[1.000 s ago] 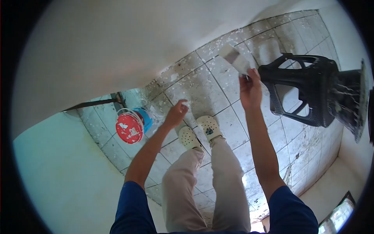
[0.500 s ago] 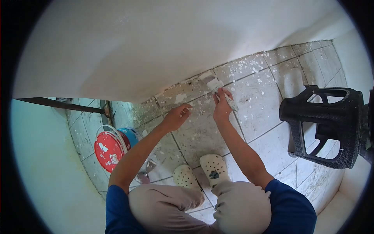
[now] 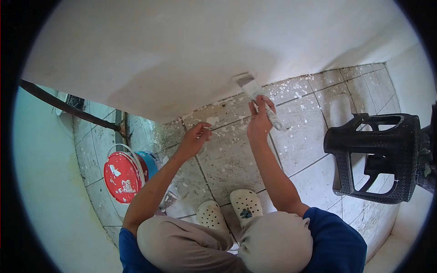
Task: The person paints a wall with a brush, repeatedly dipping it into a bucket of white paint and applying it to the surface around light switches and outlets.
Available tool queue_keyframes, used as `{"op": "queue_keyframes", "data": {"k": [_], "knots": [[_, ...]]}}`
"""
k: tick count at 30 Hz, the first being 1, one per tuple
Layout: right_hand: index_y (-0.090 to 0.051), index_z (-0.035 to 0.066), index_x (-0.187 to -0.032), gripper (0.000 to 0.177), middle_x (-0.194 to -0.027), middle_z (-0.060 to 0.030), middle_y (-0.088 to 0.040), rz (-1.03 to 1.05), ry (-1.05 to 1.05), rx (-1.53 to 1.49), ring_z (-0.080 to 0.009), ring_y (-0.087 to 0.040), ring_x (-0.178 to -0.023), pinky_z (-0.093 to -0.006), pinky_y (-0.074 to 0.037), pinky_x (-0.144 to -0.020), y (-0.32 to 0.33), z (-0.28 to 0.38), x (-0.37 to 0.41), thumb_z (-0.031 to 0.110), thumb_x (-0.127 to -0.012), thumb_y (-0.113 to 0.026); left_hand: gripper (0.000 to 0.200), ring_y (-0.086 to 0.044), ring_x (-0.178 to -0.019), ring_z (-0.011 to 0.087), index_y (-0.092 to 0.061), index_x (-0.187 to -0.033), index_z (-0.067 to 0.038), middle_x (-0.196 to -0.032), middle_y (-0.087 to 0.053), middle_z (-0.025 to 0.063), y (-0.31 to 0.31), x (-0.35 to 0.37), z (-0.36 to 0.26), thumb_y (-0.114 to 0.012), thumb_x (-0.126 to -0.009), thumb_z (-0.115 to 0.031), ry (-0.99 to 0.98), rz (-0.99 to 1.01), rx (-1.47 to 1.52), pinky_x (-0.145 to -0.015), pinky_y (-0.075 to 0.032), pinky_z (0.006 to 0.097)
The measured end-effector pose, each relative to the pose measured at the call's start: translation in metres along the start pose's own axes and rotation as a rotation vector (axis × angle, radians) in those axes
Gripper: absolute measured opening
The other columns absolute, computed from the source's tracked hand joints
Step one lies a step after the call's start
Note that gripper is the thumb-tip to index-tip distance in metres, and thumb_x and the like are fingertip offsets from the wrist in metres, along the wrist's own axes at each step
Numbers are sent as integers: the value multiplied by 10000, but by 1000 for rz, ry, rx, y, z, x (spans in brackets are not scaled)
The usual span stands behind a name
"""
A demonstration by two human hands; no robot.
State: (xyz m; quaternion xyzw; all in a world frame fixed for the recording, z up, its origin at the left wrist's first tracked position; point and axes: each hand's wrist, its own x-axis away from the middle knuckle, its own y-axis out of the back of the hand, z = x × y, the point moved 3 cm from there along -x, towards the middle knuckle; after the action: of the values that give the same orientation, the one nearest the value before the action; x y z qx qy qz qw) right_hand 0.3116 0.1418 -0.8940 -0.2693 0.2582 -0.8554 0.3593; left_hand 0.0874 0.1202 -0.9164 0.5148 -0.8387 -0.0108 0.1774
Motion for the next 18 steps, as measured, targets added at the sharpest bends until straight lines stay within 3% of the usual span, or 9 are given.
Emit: {"op": "queue_keyframes", "data": {"k": [3,6,9,14,18], "knots": [[-509,65,-977,178,-1025,-71,-560,-57,31,17,-155,-563,-960,-301,-523,-811,11,14,13,59,-849,-632,248,-580,-809,131,-508,-1150,-36,-927,-618,58,-1,4,10,-511,-922,-132,9,18,20,-752,-459,274],[-515,55,-978,187,-1008,-74,-572,-140,-27,100,-172,-570,-954,-294,-527,-791,44,-25,1,66,-841,-641,248,-584,-778,129,-523,-1132,-21,-885,-618,61,-4,4,10,-518,-902,-111,5,0,6,-732,-465,274],[-518,50,-976,177,-1011,-74,-570,-170,-58,140,-176,-571,-929,-288,-525,-791,38,-55,-17,54,-841,-633,252,-585,-758,126,-529,-1127,-12,-861,-616,62,-6,8,4,-520,-890,-97,15,-11,6,-719,-467,271],[-540,15,-966,170,-1014,-100,-573,-21,106,2,-193,-580,-953,-323,-533,-805,-29,17,-2,67,-836,-637,255,-587,-758,133,-528,-1130,-7,-869,-618,69,-5,12,5,-514,-890,-90,9,-11,7,-721,-466,272],[-516,56,-955,176,-992,-61,-572,-141,52,65,-156,-570,-912,-286,-526,-766,11,16,6,57,-833,-643,256,-592,-766,138,-528,-1132,-6,-885,-624,78,-2,13,4,-510,-891,-90,14,-19,-4,-725,-468,276]]}}
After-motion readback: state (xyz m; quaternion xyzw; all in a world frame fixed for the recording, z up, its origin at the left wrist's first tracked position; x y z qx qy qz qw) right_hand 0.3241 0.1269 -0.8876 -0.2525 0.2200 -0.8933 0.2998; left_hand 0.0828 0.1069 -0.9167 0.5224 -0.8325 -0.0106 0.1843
